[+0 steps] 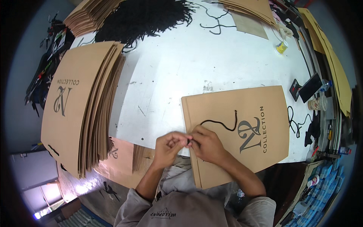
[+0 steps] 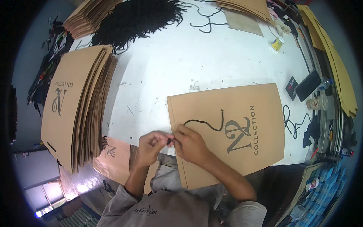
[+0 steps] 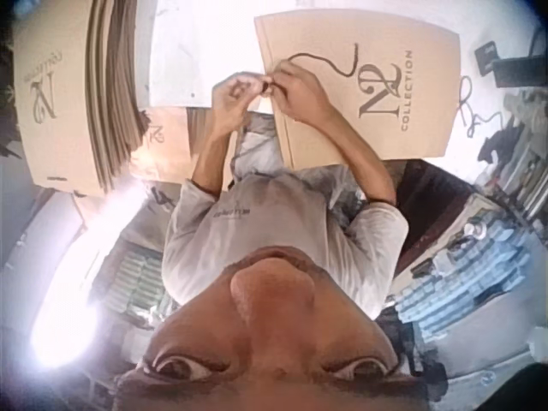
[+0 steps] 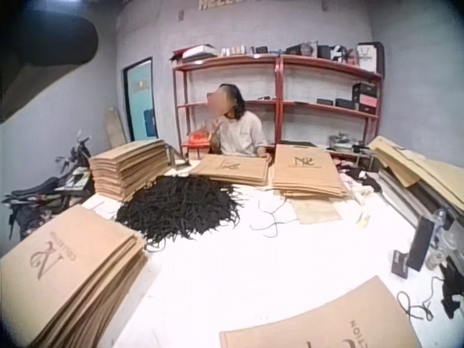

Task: The person repeatedly threads black drawstrings through pre-punched holes on flat brown paper bags, then stacks the finished bags. The process is performed one bag at a time on a white worktable.

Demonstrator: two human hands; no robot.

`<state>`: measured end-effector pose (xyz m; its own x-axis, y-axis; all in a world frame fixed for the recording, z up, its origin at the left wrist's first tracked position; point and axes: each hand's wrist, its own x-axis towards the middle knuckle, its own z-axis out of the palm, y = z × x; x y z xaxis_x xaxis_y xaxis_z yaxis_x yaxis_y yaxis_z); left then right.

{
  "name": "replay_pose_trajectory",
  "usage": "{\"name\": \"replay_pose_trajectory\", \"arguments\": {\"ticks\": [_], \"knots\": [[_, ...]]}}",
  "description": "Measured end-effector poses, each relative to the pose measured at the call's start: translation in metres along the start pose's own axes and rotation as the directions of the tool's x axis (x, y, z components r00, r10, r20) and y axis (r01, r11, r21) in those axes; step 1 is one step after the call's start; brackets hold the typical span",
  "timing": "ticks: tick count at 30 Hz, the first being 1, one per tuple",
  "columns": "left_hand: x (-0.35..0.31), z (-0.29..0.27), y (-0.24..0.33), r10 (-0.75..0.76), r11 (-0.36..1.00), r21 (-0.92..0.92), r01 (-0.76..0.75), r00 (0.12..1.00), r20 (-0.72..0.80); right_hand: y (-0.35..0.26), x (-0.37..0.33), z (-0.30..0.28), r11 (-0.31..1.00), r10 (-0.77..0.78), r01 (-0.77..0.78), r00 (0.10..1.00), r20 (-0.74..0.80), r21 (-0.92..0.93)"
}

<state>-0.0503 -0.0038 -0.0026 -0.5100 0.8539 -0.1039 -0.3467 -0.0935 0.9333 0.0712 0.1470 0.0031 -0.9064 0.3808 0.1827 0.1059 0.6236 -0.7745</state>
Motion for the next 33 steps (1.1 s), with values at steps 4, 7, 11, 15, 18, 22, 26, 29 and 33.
{"name": "replay_pose_trajectory", "arguments": {"ticks": [4,7,11,15,18,22,26,29,33], "knots": [[-0.019,0.002,0.018,0.135,0.985,0.105,-0.138,0.990,0.034,0.007,0.011,0.011,0.969,-0.119,0.085,0.983,-0.137,-0.231],[-0.009,-0.007,0.010,0.213,0.958,0.233,-0.165,0.956,-0.200,-0.005,0.016,-0.030,0.982,0.125,-0.127,0.992,0.024,0.139],[0.005,0.005,0.010,0.292,0.770,0.637,-0.041,0.910,-0.294,0.029,0.001,-0.074,0.911,0.223,-0.324,0.908,-0.355,-0.256],[-0.012,0.032,-0.006,-0.153,0.754,0.624,0.205,0.979,-0.137,0.065,-0.010,-0.069,0.842,0.071,-0.257,0.924,-0.376,-0.474],[-0.011,0.046,-0.010,-0.211,0.764,0.593,0.256,0.967,-0.145,0.037,-0.016,-0.059,0.922,0.380,-0.332,0.879,-0.289,0.201],[-0.011,0.043,-0.019,-0.131,0.882,0.418,0.217,0.966,-0.225,0.004,-0.053,-0.055,0.964,0.170,-0.120,0.964,-0.203,0.239],[-0.008,0.027,-0.011,-0.358,0.934,-0.027,0.357,0.933,-0.034,-0.010,-0.067,-0.035,0.987,0.040,-0.004,0.973,-0.226,0.159],[-0.008,0.014,-0.013,-0.360,0.927,-0.065,0.370,0.924,0.132,-0.009,-0.069,-0.020,0.989,0.035,0.009,0.958,-0.285,0.149],[-0.008,0.015,-0.019,-0.305,0.946,-0.058,0.320,0.935,0.183,-0.005,-0.069,-0.015,0.989,0.066,-0.024,0.953,-0.297,0.146]]}}
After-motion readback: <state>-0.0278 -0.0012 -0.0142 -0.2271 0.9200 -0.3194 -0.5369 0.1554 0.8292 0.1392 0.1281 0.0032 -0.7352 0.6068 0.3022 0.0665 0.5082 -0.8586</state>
